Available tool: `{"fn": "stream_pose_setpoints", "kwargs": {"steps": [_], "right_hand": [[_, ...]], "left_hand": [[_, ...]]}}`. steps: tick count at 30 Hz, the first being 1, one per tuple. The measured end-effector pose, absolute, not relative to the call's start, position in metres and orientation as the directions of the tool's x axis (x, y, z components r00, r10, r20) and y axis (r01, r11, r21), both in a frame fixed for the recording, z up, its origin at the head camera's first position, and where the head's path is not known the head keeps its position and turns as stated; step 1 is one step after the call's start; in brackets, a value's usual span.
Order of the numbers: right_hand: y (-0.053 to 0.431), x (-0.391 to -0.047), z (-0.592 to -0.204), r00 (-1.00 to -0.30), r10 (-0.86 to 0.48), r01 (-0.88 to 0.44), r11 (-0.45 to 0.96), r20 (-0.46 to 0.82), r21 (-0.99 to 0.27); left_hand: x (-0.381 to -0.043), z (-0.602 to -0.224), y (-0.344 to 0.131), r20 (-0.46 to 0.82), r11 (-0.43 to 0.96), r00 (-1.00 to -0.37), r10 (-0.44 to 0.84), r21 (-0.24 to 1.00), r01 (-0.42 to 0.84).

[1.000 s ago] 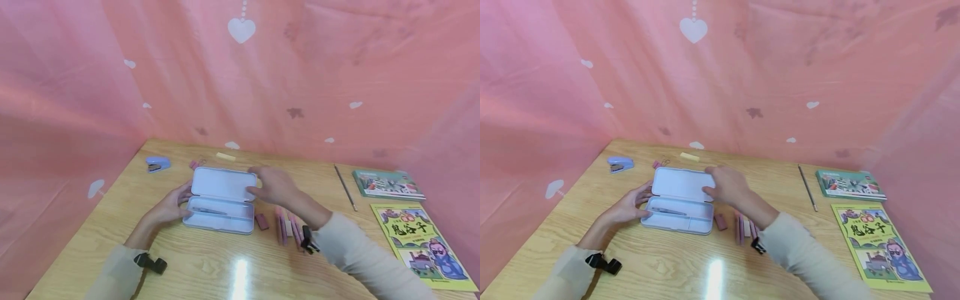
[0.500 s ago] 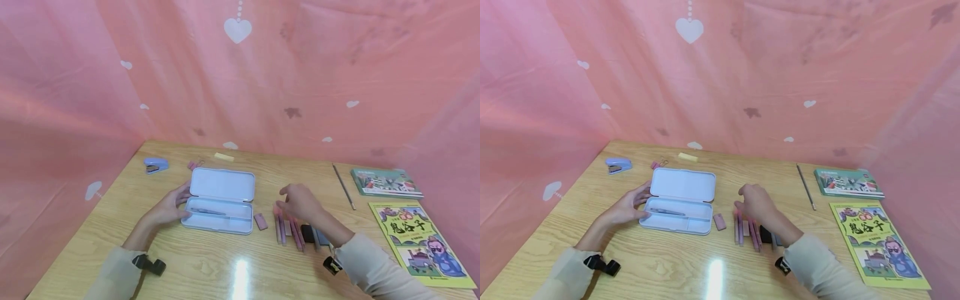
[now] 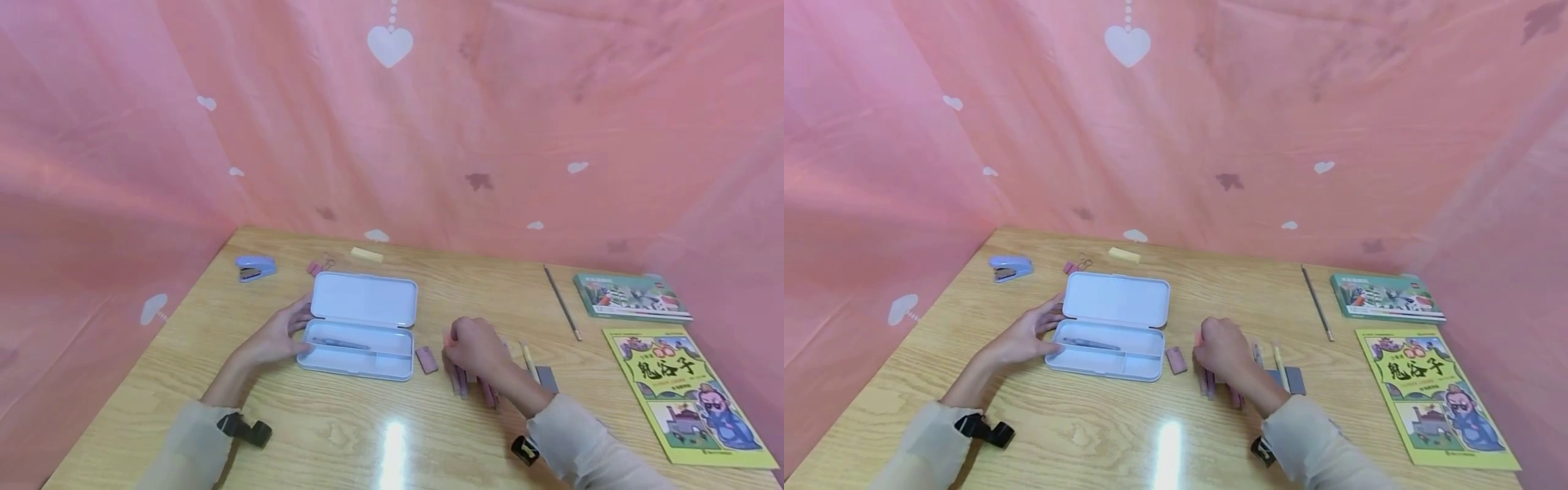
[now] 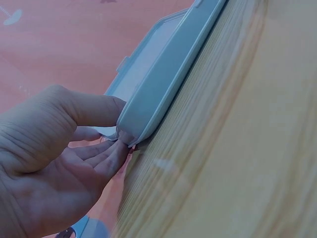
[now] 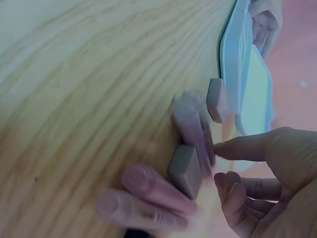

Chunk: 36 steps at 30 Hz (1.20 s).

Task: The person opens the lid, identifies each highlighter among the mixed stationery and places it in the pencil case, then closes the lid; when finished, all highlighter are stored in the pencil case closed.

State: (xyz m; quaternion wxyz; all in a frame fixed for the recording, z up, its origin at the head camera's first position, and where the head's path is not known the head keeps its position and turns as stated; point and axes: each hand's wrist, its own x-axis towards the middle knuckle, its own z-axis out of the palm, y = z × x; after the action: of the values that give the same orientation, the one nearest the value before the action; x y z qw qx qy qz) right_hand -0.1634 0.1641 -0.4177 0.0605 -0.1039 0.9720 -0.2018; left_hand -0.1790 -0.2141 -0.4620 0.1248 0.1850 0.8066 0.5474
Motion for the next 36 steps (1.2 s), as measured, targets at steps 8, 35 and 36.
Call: {"fn": "stream_pose_setpoints", "kwargs": {"steps": [8, 35, 36], "right_hand": [[0.154, -0.169, -0.422, -0.969, -0.235, -0.186, 0.894, -0.075, -0.408], [0.087, -0.215, -0.338, -0.842, -0.53, -0.531, 0.782, 0.1, -0.327], [0.079, -0.215, -0.339, -0.831, -0.547, -0.546, 0.771, 0.1, -0.326]], "left_hand": [[-0.18, -0.46, -0.215, -0.01, 0.363, -0.905, 0.426, 0.918, 0.16], [-0.18, -0.461, -0.213, -0.035, 0.359, -0.902, 0.431, 0.923, 0.136], [-0.179, -0.461, -0.213, -0.037, 0.36, -0.902, 0.429, 0.923, 0.133]]}}
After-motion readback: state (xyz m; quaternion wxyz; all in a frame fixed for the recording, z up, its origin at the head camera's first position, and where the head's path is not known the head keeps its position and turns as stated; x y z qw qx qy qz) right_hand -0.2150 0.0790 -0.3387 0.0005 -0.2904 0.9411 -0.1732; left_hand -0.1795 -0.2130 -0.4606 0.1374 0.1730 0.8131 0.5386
